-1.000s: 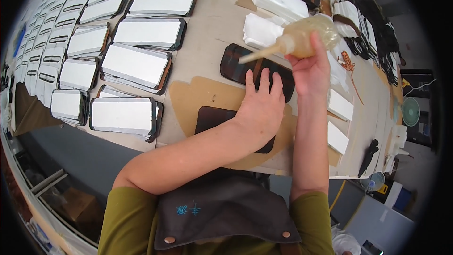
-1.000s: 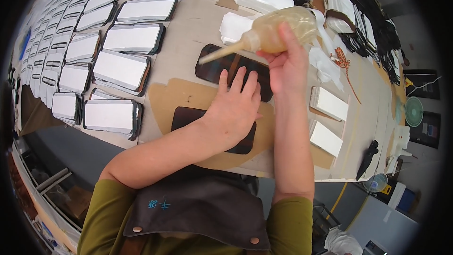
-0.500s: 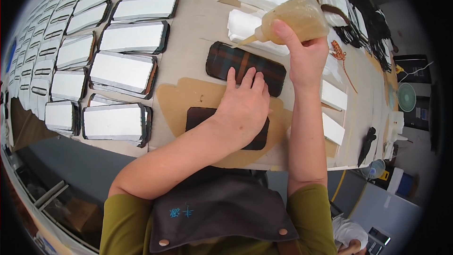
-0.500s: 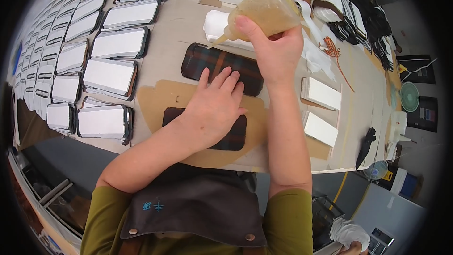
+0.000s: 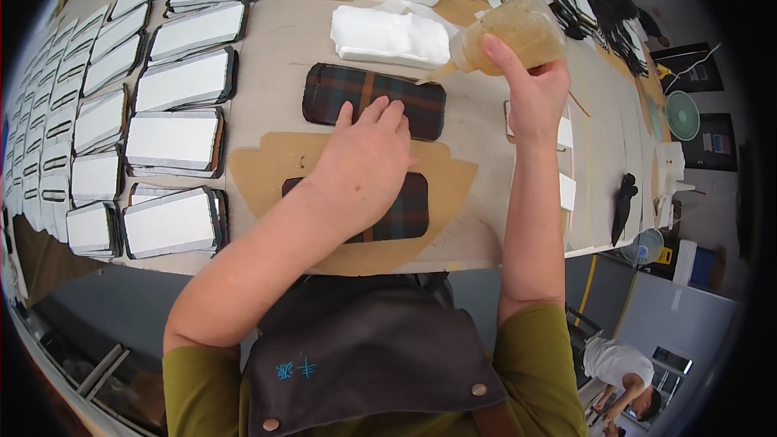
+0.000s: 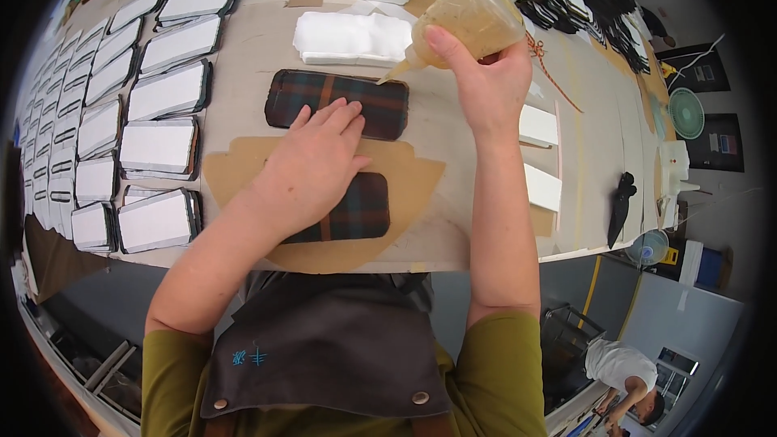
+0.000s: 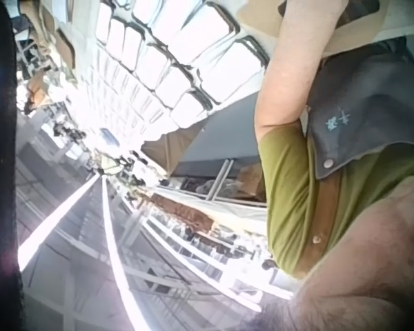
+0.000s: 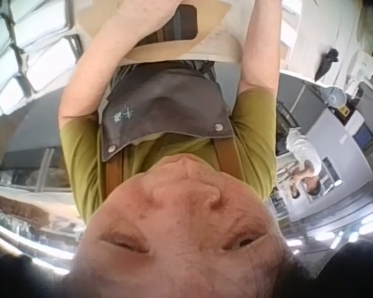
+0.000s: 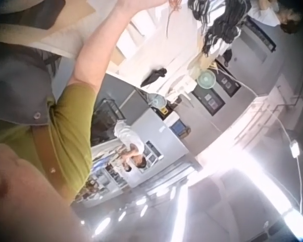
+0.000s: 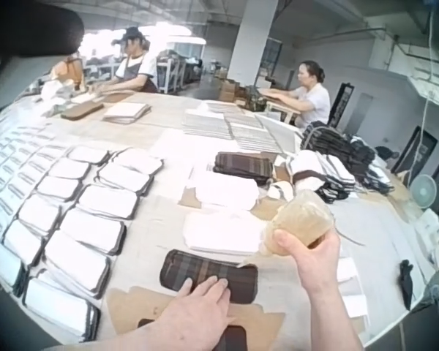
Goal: Applying lining and adhesive to leather pouch components.
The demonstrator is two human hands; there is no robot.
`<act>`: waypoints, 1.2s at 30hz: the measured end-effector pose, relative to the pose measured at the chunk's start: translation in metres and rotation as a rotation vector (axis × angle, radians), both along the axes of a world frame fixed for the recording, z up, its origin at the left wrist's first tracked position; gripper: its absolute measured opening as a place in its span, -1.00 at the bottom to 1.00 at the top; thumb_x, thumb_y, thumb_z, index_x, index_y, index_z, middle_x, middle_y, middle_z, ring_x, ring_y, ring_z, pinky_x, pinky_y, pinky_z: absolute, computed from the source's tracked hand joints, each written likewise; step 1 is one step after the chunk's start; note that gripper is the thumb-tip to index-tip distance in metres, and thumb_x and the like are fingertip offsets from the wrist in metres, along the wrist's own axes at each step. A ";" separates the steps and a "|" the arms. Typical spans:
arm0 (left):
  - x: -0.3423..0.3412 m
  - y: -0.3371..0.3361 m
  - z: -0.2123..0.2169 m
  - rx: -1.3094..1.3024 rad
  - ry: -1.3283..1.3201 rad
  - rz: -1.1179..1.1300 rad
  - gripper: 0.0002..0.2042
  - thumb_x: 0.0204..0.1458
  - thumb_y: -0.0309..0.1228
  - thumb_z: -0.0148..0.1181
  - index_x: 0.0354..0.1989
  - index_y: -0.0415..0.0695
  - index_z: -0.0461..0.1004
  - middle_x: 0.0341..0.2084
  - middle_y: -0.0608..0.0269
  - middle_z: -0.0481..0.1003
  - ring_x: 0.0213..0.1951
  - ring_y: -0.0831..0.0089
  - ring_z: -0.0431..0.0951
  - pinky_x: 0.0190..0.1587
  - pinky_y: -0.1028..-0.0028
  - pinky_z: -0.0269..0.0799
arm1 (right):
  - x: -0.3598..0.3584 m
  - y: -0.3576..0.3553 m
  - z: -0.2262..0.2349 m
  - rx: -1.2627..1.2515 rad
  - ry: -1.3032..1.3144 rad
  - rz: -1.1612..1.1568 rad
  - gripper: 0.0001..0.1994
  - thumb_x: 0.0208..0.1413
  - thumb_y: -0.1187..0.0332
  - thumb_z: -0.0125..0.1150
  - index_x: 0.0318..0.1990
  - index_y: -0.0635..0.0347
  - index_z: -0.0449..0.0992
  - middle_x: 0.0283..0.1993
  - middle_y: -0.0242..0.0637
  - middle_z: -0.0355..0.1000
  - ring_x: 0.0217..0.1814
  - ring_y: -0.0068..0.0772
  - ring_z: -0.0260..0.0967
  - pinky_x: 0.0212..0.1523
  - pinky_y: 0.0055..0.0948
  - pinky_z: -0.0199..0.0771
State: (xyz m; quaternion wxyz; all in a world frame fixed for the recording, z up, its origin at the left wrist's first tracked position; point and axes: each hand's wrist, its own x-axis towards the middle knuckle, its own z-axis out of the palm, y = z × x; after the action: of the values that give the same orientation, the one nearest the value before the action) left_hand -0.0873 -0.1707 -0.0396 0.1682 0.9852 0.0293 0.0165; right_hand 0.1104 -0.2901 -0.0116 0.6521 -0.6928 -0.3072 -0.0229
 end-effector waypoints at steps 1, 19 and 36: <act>0.000 0.003 0.002 -0.021 0.007 -0.007 -0.54 0.27 -0.26 0.13 0.21 -0.38 0.38 0.28 -0.12 0.33 0.35 0.05 0.30 0.37 0.04 0.26 | 0.001 -0.005 0.001 0.002 0.000 -0.005 -0.50 -0.04 0.35 0.60 0.02 0.35 0.50 -0.10 -0.24 0.59 -0.10 -0.45 0.56 -0.04 -0.45 0.58; 0.007 0.031 0.006 0.137 -0.013 -0.086 -0.63 0.17 -0.41 0.21 0.16 -0.09 0.55 0.05 0.12 0.41 0.07 0.19 0.43 0.11 0.28 0.49 | 0.000 -0.045 -0.006 -0.015 0.219 -0.006 -0.43 -0.07 0.33 0.60 0.08 0.38 0.47 -0.05 -0.19 0.57 -0.03 -0.40 0.52 0.04 -0.41 0.51; -0.013 0.059 0.012 -0.339 -0.222 0.024 -0.65 0.20 -0.57 0.11 0.17 -0.14 0.49 -0.01 0.10 0.45 -0.05 0.12 0.53 0.02 0.29 0.47 | -0.004 -0.047 0.016 0.507 0.636 0.121 -0.59 0.25 0.20 0.28 0.12 0.28 0.48 0.01 -0.20 0.56 0.02 -0.28 0.57 -0.03 -0.19 0.62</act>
State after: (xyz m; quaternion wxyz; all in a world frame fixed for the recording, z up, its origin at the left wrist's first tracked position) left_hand -0.1005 -0.1121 -0.0272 0.3336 0.9345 0.0245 0.1219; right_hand 0.1068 -0.3374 0.0039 0.8648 -0.4632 -0.1151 0.1560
